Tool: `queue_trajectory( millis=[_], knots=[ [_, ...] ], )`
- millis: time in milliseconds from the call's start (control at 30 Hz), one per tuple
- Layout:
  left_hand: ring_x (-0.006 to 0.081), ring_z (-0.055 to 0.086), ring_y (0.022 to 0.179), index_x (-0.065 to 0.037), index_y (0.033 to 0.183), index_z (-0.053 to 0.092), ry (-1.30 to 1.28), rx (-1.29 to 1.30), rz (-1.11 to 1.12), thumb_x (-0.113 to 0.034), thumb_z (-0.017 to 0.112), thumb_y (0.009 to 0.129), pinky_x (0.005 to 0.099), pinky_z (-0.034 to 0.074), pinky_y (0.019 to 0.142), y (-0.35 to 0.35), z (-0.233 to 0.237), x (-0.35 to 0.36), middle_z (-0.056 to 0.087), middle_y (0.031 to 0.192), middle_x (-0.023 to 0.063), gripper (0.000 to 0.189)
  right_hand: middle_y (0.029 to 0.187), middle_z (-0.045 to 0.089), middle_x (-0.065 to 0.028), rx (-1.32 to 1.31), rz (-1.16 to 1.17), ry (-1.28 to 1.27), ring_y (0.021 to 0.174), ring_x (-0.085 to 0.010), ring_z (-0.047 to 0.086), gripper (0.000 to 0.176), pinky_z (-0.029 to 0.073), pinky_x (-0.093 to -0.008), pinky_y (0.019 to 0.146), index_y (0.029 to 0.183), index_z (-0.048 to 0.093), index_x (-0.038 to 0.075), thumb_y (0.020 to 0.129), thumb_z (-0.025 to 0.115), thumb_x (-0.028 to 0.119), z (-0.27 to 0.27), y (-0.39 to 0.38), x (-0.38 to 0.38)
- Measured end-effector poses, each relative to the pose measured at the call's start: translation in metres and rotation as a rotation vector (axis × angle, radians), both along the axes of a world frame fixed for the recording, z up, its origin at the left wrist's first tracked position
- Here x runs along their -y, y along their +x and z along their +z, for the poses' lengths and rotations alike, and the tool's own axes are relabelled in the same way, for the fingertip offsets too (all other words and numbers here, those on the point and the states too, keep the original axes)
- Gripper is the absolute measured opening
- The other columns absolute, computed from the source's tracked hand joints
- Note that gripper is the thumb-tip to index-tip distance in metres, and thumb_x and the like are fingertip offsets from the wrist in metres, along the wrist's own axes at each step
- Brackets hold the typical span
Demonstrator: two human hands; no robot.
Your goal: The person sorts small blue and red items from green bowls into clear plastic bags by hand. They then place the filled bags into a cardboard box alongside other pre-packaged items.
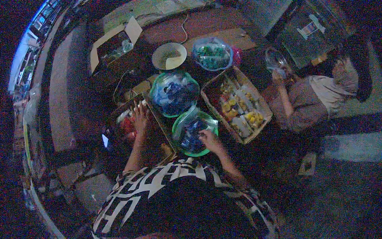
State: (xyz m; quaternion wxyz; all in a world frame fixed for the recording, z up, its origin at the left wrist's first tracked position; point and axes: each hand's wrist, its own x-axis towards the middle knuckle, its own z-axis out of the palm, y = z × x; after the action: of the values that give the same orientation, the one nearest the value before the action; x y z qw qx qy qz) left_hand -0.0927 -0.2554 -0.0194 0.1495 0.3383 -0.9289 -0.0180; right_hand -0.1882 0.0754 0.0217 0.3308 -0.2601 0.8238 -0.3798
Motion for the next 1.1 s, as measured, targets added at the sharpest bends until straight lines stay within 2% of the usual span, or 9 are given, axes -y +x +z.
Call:
queue_trajectory(
  millis=[133, 267, 300, 367, 600, 667, 767, 1000, 1100],
  knots=[
    [0.0309, 0.006, 0.130, -0.019, 0.134, 0.023, 0.106, -0.031, 0.059, -0.043, 0.036, 0.087, 0.0629, 0.005, 0.095, 0.003, -0.009, 0.001, 0.010, 0.142, 0.0055, 0.054, 0.093, 0.056, -0.0112, -0.124, -0.112, -0.263, 0.086, -0.0194, 0.056, 0.024, 0.043, -0.0303, 0.077, 0.103, 0.052, 0.001, 0.081, 0.053, 0.011, -0.074, -0.039, -0.018],
    [0.0330, 0.006, 0.130, -0.022, 0.135, 0.020, 0.055, -0.055, 0.167, -0.042, 0.037, 0.087, 0.0651, 0.010, 0.093, 0.032, -0.008, -0.018, 0.008, 0.142, 0.0061, 0.055, 0.093, 0.057, -0.0139, -0.391, -0.136, -0.064, 0.087, -0.0235, 0.056, 0.019, 0.043, -0.0309, 0.077, 0.097, 0.055, 0.001, 0.079, 0.051, 0.008, -0.026, -0.099, -0.007],
    [0.0330, 0.006, 0.130, -0.022, 0.135, 0.020, 0.045, -0.050, 0.185, -0.042, 0.037, 0.087, 0.0651, 0.010, 0.093, 0.041, -0.007, -0.023, 0.008, 0.142, 0.0061, 0.055, 0.095, 0.056, -0.0163, -0.106, -0.180, -0.235, 0.090, -0.0282, 0.054, 0.019, 0.042, -0.0340, 0.080, 0.095, 0.055, 0.001, 0.079, 0.053, 0.010, -0.056, -0.124, -0.008],
    [0.0336, 0.010, 0.129, -0.023, 0.135, 0.020, 0.041, -0.237, 0.123, -0.040, 0.038, 0.087, 0.0659, 0.013, 0.091, 0.062, -0.006, -0.032, 0.010, 0.142, 0.0063, 0.054, 0.100, 0.054, -0.0190, -0.802, -0.100, -0.061, 0.097, -0.0309, 0.050, 0.019, 0.040, -0.0370, 0.084, 0.094, 0.054, 0.001, 0.078, 0.053, 0.010, -0.056, -0.139, -0.003],
    [0.0362, 0.015, 0.127, -0.019, 0.133, 0.024, 0.325, -0.132, 0.251, -0.037, 0.036, 0.089, 0.0646, 0.016, 0.091, 0.138, -0.033, -0.060, 0.015, 0.140, 0.0085, 0.049, 0.107, 0.050, -0.0213, -0.833, -0.254, 0.107, 0.103, -0.0340, 0.046, 0.028, 0.036, -0.0425, 0.088, 0.099, 0.051, 0.002, 0.078, 0.055, 0.019, -0.189, -0.229, 0.009],
    [0.0369, 0.016, 0.126, -0.017, 0.131, 0.027, 0.298, 0.101, 0.395, -0.036, 0.035, 0.089, 0.0626, 0.017, 0.093, 0.148, -0.034, -0.072, 0.016, 0.139, 0.0116, 0.047, 0.105, 0.052, -0.0212, -1.408, -0.212, 0.245, 0.101, -0.0347, 0.047, 0.036, 0.035, -0.0429, 0.089, 0.102, 0.050, 0.002, 0.076, 0.057, 0.026, -0.234, -0.247, 0.000],
    [0.0363, 0.017, 0.126, -0.014, 0.129, 0.031, 0.378, -0.002, 0.490, -0.034, 0.034, 0.090, 0.0594, 0.014, 0.096, 0.141, -0.002, -0.094, 0.018, 0.138, 0.0134, 0.044, 0.111, 0.048, -0.0211, -0.828, -0.248, 0.595, 0.106, -0.0334, 0.044, 0.042, 0.034, -0.0427, 0.090, 0.105, 0.049, 0.002, 0.075, 0.058, 0.029, -0.138, -0.222, 0.037],
    [0.0350, 0.017, 0.126, -0.012, 0.123, 0.041, 0.368, -0.145, 0.464, -0.031, 0.037, 0.089, 0.0600, 0.018, 0.094, 0.125, 0.015, -0.122, 0.022, 0.138, 0.0088, 0.038, 0.100, 0.052, -0.0204, -0.821, 0.069, 0.662, 0.091, -0.0293, 0.051, 0.037, 0.038, -0.0405, 0.083, 0.104, 0.051, 0.003, 0.076, 0.055, 0.027, -0.122, -0.219, 0.023],
    [0.0358, 0.020, 0.125, -0.010, 0.121, 0.043, 0.144, -0.064, 0.210, -0.027, 0.040, 0.088, 0.0545, 0.021, 0.096, 0.148, -0.061, -0.098, 0.022, 0.137, 0.0115, 0.036, 0.079, 0.052, -0.0162, -0.990, -0.142, 0.195, 0.073, -0.0236, 0.051, 0.027, 0.040, -0.0363, 0.074, 0.093, 0.052, 0.003, 0.075, 0.057, 0.022, -0.151, -0.229, 0.018]
  ],
)
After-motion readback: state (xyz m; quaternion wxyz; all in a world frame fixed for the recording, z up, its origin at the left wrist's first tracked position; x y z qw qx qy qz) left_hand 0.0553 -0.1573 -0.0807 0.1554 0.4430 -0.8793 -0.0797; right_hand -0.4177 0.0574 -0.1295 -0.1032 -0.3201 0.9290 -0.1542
